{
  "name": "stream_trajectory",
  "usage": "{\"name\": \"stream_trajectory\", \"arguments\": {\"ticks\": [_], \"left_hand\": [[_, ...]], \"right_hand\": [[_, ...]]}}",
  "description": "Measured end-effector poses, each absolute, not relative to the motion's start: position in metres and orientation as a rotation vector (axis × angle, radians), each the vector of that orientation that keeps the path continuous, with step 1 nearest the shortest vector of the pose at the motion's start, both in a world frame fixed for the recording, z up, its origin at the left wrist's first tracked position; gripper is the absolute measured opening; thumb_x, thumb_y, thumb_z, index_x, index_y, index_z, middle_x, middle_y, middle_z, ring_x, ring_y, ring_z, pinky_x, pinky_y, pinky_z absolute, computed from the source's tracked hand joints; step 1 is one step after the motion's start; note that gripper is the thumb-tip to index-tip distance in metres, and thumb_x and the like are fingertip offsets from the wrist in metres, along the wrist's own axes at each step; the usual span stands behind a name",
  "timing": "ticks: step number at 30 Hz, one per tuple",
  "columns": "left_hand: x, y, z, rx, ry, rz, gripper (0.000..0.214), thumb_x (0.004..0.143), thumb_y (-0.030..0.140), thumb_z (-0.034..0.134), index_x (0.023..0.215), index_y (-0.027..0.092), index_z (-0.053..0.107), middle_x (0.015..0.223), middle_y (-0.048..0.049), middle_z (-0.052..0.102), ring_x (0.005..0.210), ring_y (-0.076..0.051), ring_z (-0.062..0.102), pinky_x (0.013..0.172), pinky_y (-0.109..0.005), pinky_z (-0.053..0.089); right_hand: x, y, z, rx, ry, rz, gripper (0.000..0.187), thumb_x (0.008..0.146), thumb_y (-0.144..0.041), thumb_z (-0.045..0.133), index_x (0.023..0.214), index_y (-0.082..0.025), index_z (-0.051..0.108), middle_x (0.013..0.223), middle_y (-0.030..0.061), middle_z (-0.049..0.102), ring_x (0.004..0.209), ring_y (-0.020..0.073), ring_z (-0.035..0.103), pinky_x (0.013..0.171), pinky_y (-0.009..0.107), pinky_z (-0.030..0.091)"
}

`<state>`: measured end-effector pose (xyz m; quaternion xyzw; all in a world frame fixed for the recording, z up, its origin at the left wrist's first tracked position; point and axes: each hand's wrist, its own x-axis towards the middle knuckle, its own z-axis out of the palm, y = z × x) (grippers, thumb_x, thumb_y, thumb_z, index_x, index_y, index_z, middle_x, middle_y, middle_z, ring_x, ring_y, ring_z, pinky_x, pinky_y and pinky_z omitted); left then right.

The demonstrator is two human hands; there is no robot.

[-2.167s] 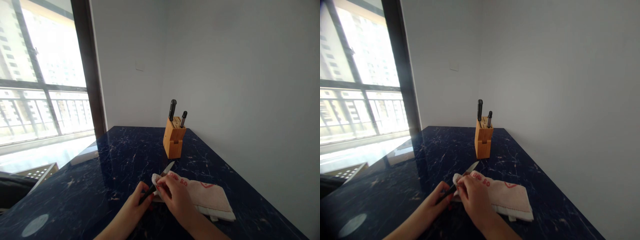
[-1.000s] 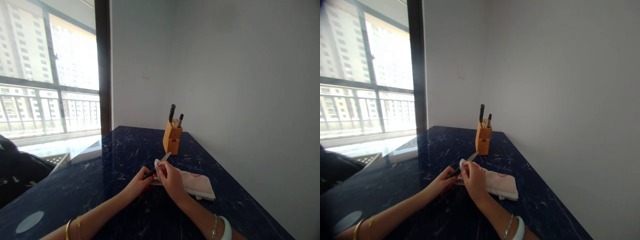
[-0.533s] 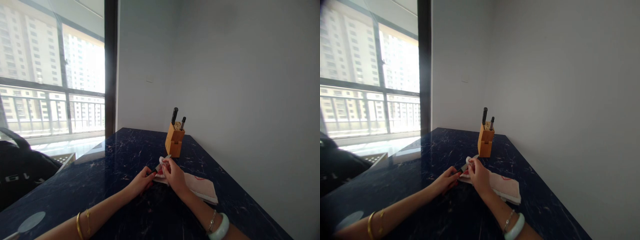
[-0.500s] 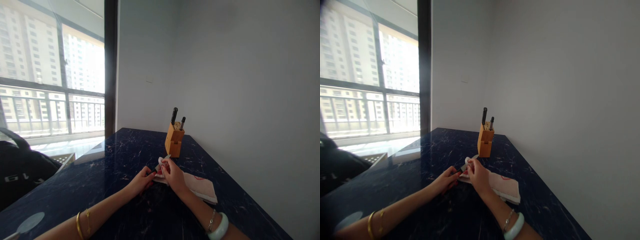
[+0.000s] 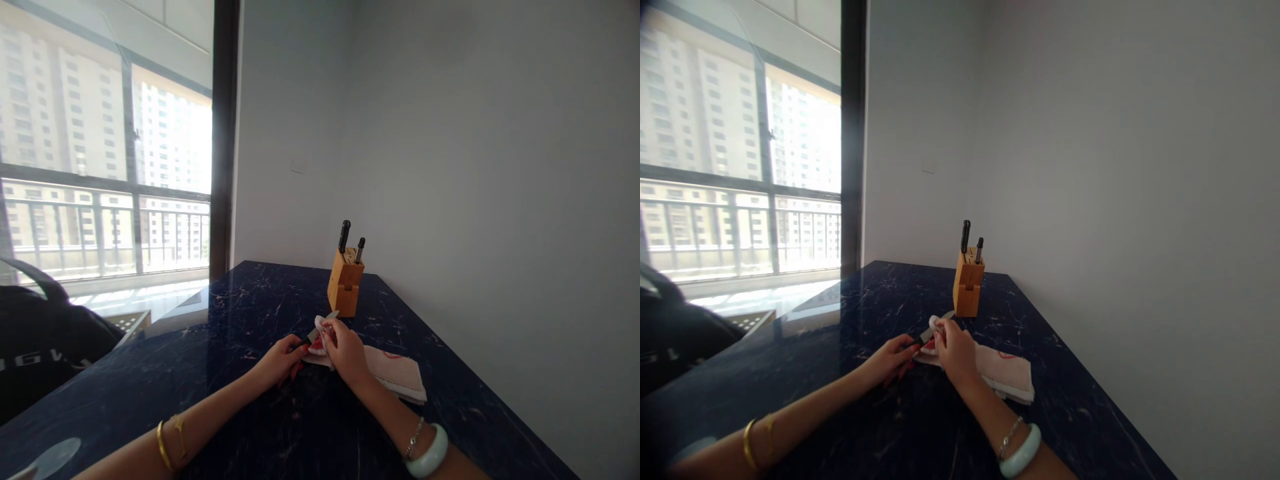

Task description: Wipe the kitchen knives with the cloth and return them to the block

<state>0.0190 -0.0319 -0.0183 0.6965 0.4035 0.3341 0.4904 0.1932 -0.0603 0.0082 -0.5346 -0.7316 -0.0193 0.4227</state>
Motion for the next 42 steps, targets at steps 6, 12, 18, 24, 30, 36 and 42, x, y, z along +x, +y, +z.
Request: {"name": "stream_trajectory", "arguments": {"ticks": [6, 12, 18, 24, 30, 36, 42], "left_hand": [[0.018, -0.032, -0.019, 1.71, 0.962, 0.801, 0.038, 0.073, 0.056, 0.046, 0.079, 0.02, 0.041, 0.037, 0.0108, 0.047, 0.022, -0.005, 0.031, 0.023, -0.014, 0.02], [0.016, -0.028, -0.023, 1.715, 0.91, 0.785, 0.038, 0.073, 0.057, 0.046, 0.077, 0.02, 0.039, 0.038, 0.0096, 0.05, 0.023, -0.006, 0.034, 0.025, -0.015, 0.021], [0.016, -0.03, -0.021, 1.671, 0.899, 0.787, 0.037, 0.073, 0.056, 0.046, 0.075, 0.021, 0.037, 0.038, 0.0098, 0.05, 0.022, -0.005, 0.031, 0.025, -0.015, 0.017], [0.016, -0.033, -0.017, 1.65, 0.867, 0.773, 0.036, 0.073, 0.056, 0.046, 0.077, 0.021, 0.036, 0.039, 0.01, 0.05, 0.021, -0.004, 0.028, 0.024, -0.015, 0.016], [0.016, -0.028, -0.023, 1.687, 0.858, 0.781, 0.037, 0.074, 0.056, 0.045, 0.078, 0.02, 0.037, 0.04, 0.0097, 0.051, 0.022, -0.004, 0.032, 0.025, -0.014, 0.019], [0.013, -0.029, -0.026, 1.736, 0.849, 0.792, 0.036, 0.076, 0.054, 0.045, 0.082, 0.019, 0.039, 0.042, 0.0098, 0.051, 0.025, -0.005, 0.035, 0.027, -0.014, 0.023], [0.012, -0.033, -0.021, 1.775, 0.877, 0.756, 0.036, 0.076, 0.054, 0.044, 0.082, 0.019, 0.039, 0.043, 0.0098, 0.051, 0.026, -0.004, 0.037, 0.029, -0.015, 0.024]], "right_hand": [[0.198, -0.056, 0.005, -1.349, -1.799, 0.011, 0.017, 0.081, -0.023, 0.044, 0.095, -0.023, 0.053, 0.082, 0.0001, 0.062, 0.074, 0.0144, 0.057, 0.068, 0.024, 0.038], [0.186, -0.066, 0.005, -1.224, -1.981, -0.026, 0.015, 0.079, -0.019, 0.047, 0.092, -0.023, 0.054, 0.081, 0.0, 0.062, 0.08, 0.0157, 0.055, 0.074, 0.026, 0.036], [0.189, -0.067, 0.009, -1.34, -1.957, -0.132, 0.017, 0.079, -0.018, 0.046, 0.094, -0.025, 0.053, 0.092, -0.0013, 0.064, 0.083, 0.0155, 0.056, 0.072, 0.027, 0.032], [0.189, -0.067, 0.01, -1.394, -1.898, -0.142, 0.015, 0.081, -0.021, 0.045, 0.095, -0.024, 0.052, 0.093, -0.001, 0.064, 0.082, 0.0156, 0.057, 0.07, 0.027, 0.031], [0.186, -0.068, 0.007, -1.282, -1.936, -0.025, 0.017, 0.08, -0.018, 0.046, 0.094, -0.023, 0.052, 0.089, 0.0001, 0.063, 0.082, 0.0153, 0.056, 0.073, 0.026, 0.034], [0.184, -0.073, 0.012, -1.242, -2.066, -0.034, 0.014, 0.079, -0.02, 0.048, 0.091, -0.023, 0.055, 0.077, -0.0008, 0.062, 0.074, 0.0147, 0.053, 0.075, 0.028, 0.032], [0.182, -0.074, 0.011, -1.325, -2.049, -0.089, 0.016, 0.08, -0.02, 0.048, 0.094, -0.022, 0.054, 0.081, -0.0006, 0.063, 0.079, 0.0149, 0.053, 0.075, 0.028, 0.026]]}}
